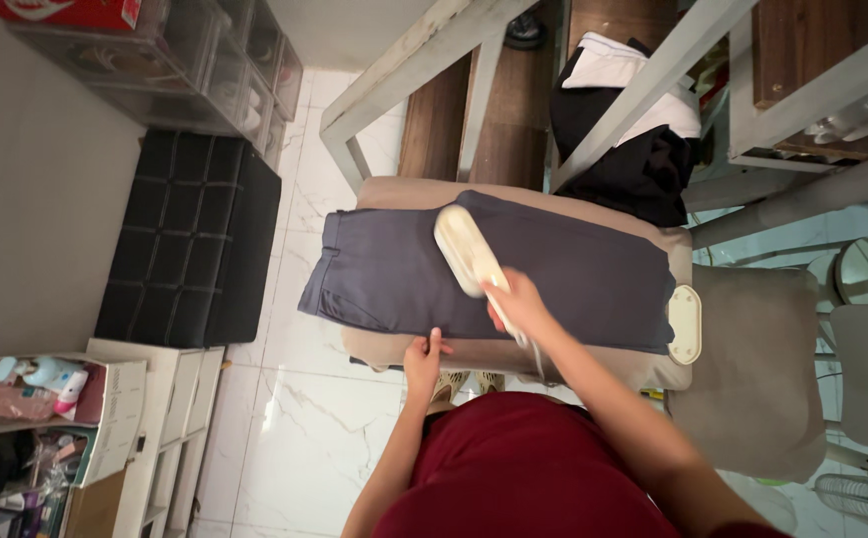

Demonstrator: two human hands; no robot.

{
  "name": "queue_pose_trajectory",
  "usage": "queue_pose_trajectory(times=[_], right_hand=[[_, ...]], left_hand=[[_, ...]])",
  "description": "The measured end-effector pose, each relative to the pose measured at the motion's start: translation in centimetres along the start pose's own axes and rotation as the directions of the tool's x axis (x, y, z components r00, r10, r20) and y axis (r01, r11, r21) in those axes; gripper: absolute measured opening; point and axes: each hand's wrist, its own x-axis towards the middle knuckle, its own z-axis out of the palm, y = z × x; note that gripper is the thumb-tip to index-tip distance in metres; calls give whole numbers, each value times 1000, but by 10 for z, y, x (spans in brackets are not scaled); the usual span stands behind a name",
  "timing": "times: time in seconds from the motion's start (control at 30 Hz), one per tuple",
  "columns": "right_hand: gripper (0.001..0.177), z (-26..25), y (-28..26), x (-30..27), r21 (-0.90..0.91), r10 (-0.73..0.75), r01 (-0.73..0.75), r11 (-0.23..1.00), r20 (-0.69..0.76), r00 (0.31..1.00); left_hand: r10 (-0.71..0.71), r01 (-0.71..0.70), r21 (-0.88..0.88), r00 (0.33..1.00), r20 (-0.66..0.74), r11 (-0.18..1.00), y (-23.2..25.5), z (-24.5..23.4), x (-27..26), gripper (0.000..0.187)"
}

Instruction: The person irons a pair of dark grey shorts on a small ironing board using a handheld steam iron. They systematically smooth the fabric, flip the garment to iron the other side, and adjust the position of the shorts to ensure even coverage.

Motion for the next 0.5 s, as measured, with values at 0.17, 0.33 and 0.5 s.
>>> queue_pose_trajectory(times=[0.17,0.33,0.5], right_hand=[[25,-14,31,-60,36,36,-34,999,-69,997],[30,-16,8,-27,63,-21,29,998,-125,992],[35,-30,-16,18,133,-17,53,990,-259,966]], left_hand=[[-50,48,-131,999,-7,990,-6,2,-1,68],[-97,95,-62,994,-40,994,-15,12,6,68],[-106,96,-176,993,-49,980,-25,17,9,69]])
